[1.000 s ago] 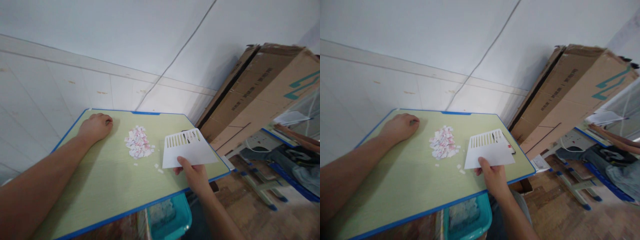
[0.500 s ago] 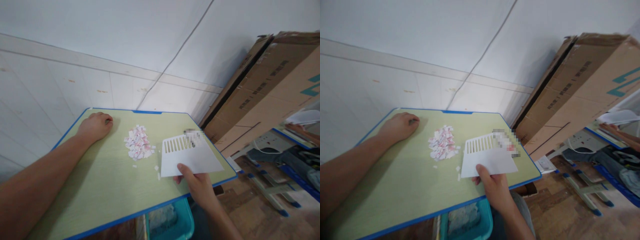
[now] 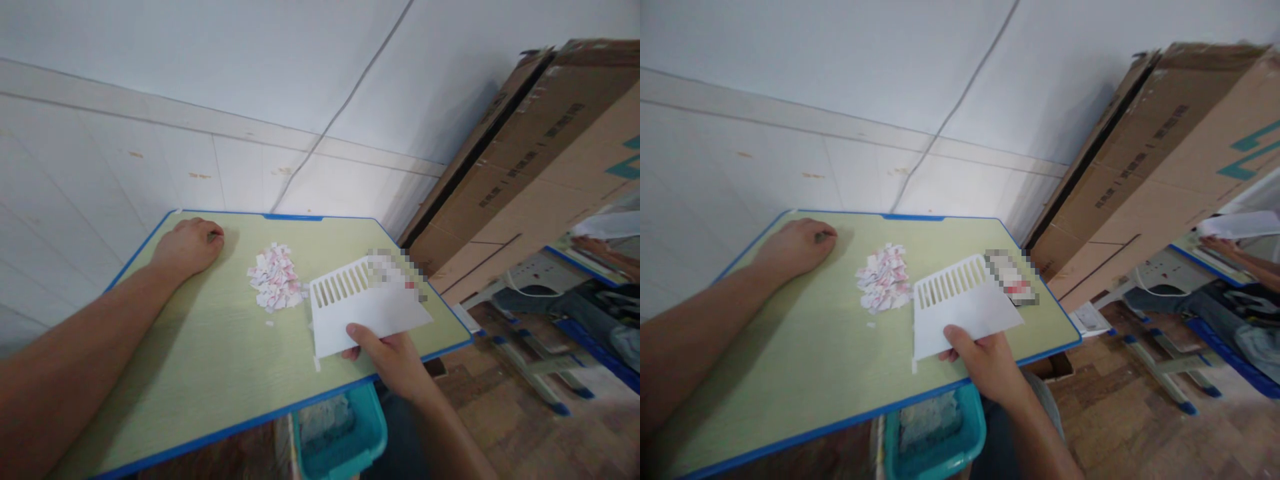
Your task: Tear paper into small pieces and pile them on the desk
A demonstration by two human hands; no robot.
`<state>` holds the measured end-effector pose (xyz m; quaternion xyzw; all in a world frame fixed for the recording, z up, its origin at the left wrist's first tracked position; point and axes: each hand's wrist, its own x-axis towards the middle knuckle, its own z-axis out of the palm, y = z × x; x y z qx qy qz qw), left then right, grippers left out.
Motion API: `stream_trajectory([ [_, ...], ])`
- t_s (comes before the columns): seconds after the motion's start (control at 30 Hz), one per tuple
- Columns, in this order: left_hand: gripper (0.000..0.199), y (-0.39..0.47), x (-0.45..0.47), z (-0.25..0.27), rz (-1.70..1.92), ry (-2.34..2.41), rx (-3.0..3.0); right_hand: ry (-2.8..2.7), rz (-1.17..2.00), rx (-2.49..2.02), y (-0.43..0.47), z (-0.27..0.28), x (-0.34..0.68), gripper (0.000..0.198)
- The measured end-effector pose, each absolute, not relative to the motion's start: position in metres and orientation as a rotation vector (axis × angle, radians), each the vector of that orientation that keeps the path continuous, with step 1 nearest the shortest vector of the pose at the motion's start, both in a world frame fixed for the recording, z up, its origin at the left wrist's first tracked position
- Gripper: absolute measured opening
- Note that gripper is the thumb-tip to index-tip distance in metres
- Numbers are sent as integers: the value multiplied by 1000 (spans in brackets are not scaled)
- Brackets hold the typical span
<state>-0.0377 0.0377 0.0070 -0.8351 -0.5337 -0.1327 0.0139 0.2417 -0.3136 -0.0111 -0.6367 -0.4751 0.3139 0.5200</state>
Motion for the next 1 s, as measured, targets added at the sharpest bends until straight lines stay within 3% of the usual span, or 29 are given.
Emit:
stream_trajectory([
  [0.17,55,37,-37,6,-460,-1663,-2606,-1035,903,-1469,-317,-6,241,33],
  [0.57,59,43,-41,4,-445,-1652,-2623,-975,1063,-1401,-323,-8,245,47],
  [1.0,60,46,-42,2,-460,-1613,-2635,-973,728,-1436,-296,-12,240,37],
])
